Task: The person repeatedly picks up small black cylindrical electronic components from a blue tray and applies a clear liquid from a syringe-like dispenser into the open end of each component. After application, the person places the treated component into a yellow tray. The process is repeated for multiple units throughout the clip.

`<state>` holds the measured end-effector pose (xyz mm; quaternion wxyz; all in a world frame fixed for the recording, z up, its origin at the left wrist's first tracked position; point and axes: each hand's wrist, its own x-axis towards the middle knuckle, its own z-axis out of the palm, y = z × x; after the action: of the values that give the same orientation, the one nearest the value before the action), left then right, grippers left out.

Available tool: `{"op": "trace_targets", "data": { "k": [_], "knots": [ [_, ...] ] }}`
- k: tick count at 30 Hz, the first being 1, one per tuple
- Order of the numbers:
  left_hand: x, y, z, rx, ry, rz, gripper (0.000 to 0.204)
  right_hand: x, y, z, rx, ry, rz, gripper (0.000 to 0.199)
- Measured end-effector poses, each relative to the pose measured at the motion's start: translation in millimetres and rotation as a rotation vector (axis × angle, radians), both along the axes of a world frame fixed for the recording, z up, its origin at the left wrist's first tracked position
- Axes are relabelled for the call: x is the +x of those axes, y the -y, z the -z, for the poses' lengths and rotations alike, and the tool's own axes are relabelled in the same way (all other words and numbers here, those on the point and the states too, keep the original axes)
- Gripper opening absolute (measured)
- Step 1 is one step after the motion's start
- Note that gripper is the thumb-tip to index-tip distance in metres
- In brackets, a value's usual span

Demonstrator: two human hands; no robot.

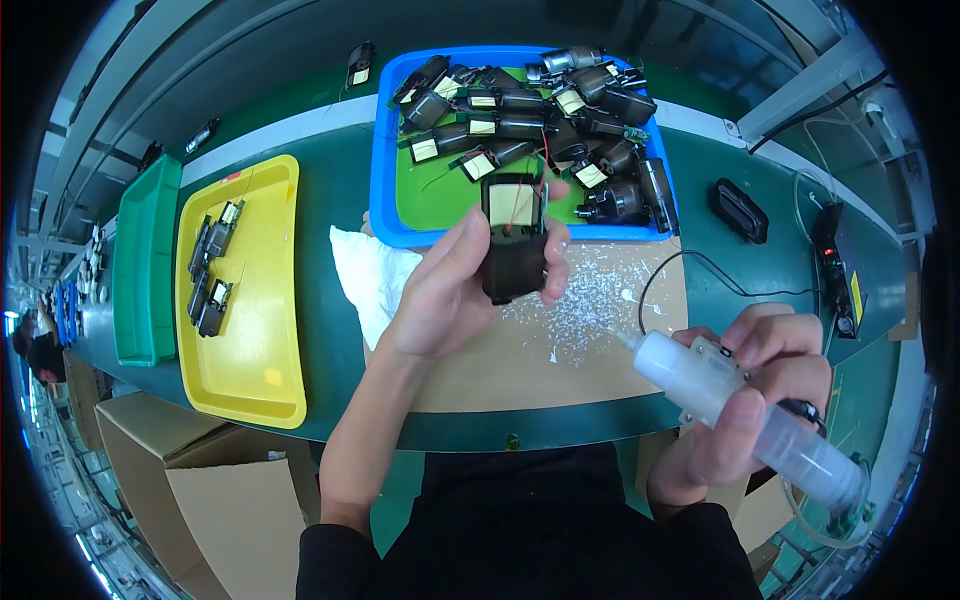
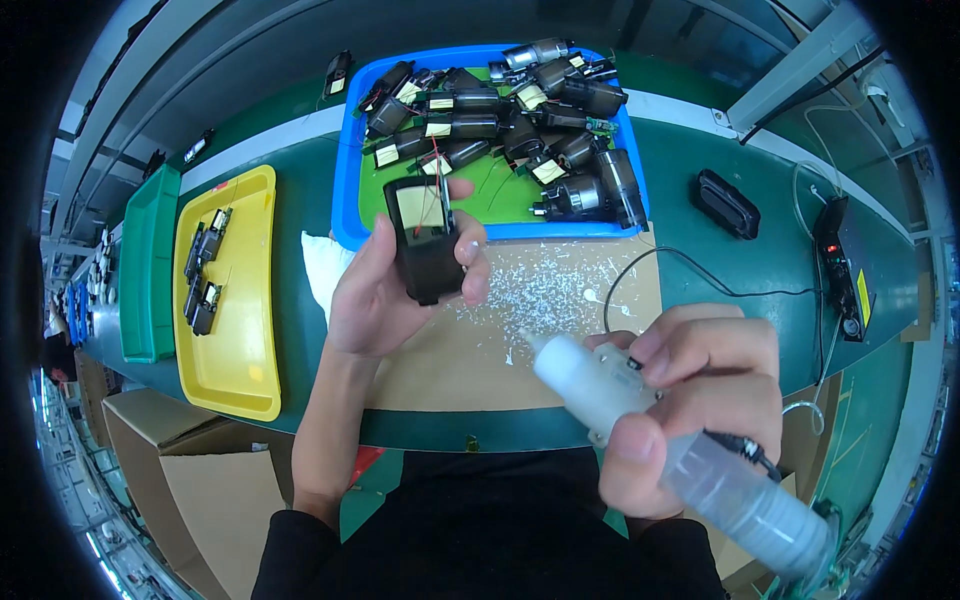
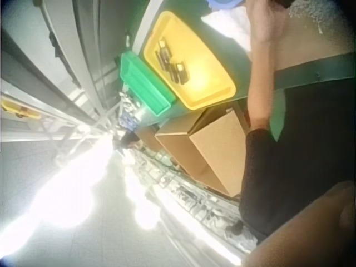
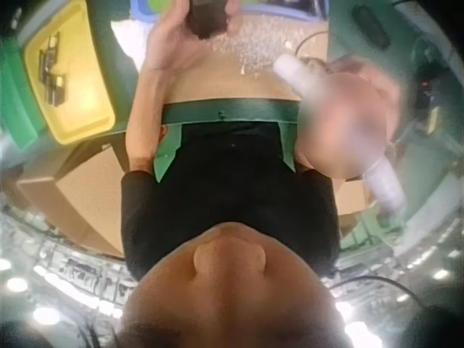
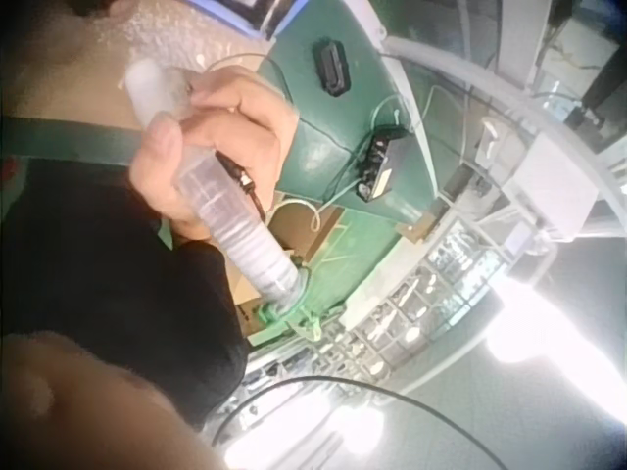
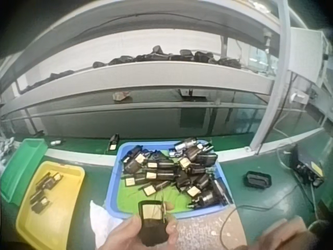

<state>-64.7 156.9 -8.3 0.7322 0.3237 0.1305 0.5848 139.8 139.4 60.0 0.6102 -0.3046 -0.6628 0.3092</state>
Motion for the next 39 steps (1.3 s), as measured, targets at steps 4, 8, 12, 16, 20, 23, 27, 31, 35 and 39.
{"op": "trace_targets", "data": {
  "k": [4,8,12,16,20,23,27,31,35,39],
  "knots": [
    [0.5,1.9,-0.2,0.098,-0.044,0.081,0.059,-3.8,-0.2,-11.8,0.101,0.055,-0.133,0.028],
    [-1.6,12.9,7.0,0.020,-0.059,0.113,0.067,-13.9,-5.1,-11.1,0.189,0.127,-0.203,0.029],
    [5.4,16.9,0.5,-0.022,-0.090,0.079,0.068,-19.0,-1.3,-13.2,0.163,0.134,-0.201,0.027],
    [4.7,19.5,-0.9,-0.058,-0.134,0.090,0.068,-20.0,0.8,-11.6,0.149,0.140,-0.194,0.026],
    [3.8,19.8,-0.6,-0.057,-0.136,0.095,0.068,-18.2,1.0,-13.7,0.147,0.179,-0.227,0.026],
    [3.9,20.6,-2.9,-0.061,-0.149,0.090,0.067,-17.6,0.7,-15.0,0.139,0.201,-0.238,0.026],
    [4.1,22.2,-3.3,-0.067,-0.156,0.071,0.065,-18.9,2.4,-13.5,0.117,0.209,-0.230,0.026],
    [6.3,19.3,-8.1,-0.055,-0.172,0.090,0.065,-14.4,1.3,-16.9,0.122,0.249,-0.241,0.027],
    [5.8,21.2,-4.2,-0.049,-0.153,0.061,0.063,-14.7,0.9,-16.5,0.144,0.284,-0.269,0.027],
    [5.3,20.3,-1.8,-0.026,-0.129,0.064,0.061,-16.9,4.3,-13.2,0.168,0.252,-0.265,0.026]
  ]
}}
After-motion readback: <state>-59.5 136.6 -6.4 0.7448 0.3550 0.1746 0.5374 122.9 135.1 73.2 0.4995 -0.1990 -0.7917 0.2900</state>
